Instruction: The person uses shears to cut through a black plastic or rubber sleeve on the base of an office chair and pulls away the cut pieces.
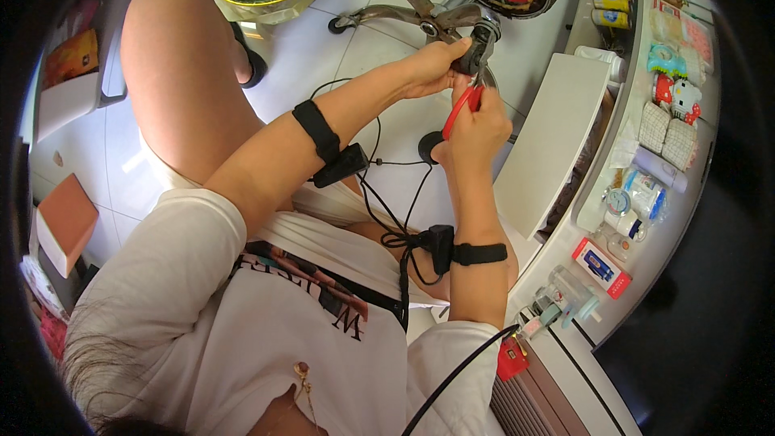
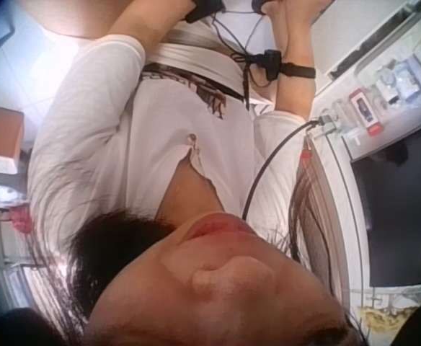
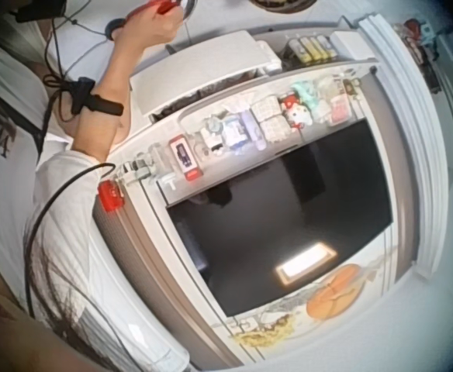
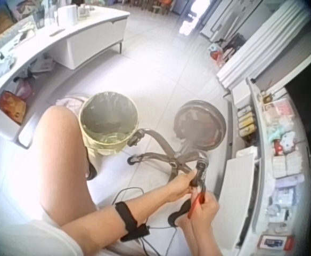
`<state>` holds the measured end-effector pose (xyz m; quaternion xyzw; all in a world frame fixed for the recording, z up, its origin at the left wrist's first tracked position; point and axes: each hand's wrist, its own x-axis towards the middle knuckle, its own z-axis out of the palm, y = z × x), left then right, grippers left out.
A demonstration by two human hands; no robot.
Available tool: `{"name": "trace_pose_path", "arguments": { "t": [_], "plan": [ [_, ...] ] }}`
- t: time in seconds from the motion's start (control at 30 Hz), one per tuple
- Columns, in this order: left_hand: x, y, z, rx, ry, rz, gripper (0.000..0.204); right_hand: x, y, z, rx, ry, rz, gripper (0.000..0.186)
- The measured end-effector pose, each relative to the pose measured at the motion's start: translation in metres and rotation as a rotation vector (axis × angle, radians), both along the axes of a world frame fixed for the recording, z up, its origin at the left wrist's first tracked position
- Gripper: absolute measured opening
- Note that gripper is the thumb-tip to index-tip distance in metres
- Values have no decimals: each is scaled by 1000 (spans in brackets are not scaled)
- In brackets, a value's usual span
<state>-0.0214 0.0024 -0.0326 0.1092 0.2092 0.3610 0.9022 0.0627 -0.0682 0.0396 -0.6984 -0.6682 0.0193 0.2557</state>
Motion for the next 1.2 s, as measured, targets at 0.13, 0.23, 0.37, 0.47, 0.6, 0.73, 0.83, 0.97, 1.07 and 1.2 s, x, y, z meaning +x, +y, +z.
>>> {"name": "trace_pose_path", "arguments": {
  "t": [0.13, 0.23, 0.37, 0.47, 0.6, 0.73, 0.83, 0.97, 1.07, 1.2],
  "plan": [
    [1, 1, -1, -22, 29, -3, 34, -2, 17, 10, -70, 285, -60, 43],
    [-1, 0, -2, -13, 45, -18, 34, 4, 8, 10, -220, 462, -140, 42],
    [-2, -1, -1, -21, 56, -22, 32, 21, -12, 5, -373, 642, -145, 37],
    [-4, -1, -3, -16, 34, 7, 30, 24, -18, 6, -462, 793, -148, 36],
    [-5, -2, -6, 1, -8, 44, 26, 28, -21, 7, -541, 924, -156, 36],
    [-6, -3, -12, 71, -47, 71, 22, 30, -23, 5, -566, 979, -174, 35],
    [-8, -3, -17, 87, -66, 70, 24, 29, -23, 3, -499, 1005, -171, 30],
    [-10, -3, -18, 104, -43, 68, 33, 26, -15, -1, -302, 931, -190, 18],
    [-12, -3, -15, 103, -10, 73, 38, 23, 1, -7, -146, 897, -196, 15],
    [-19, -4, -8, 142, 44, 83, 41, 11, 22, -8, -123, 871, -282, 17]
  ]
}}
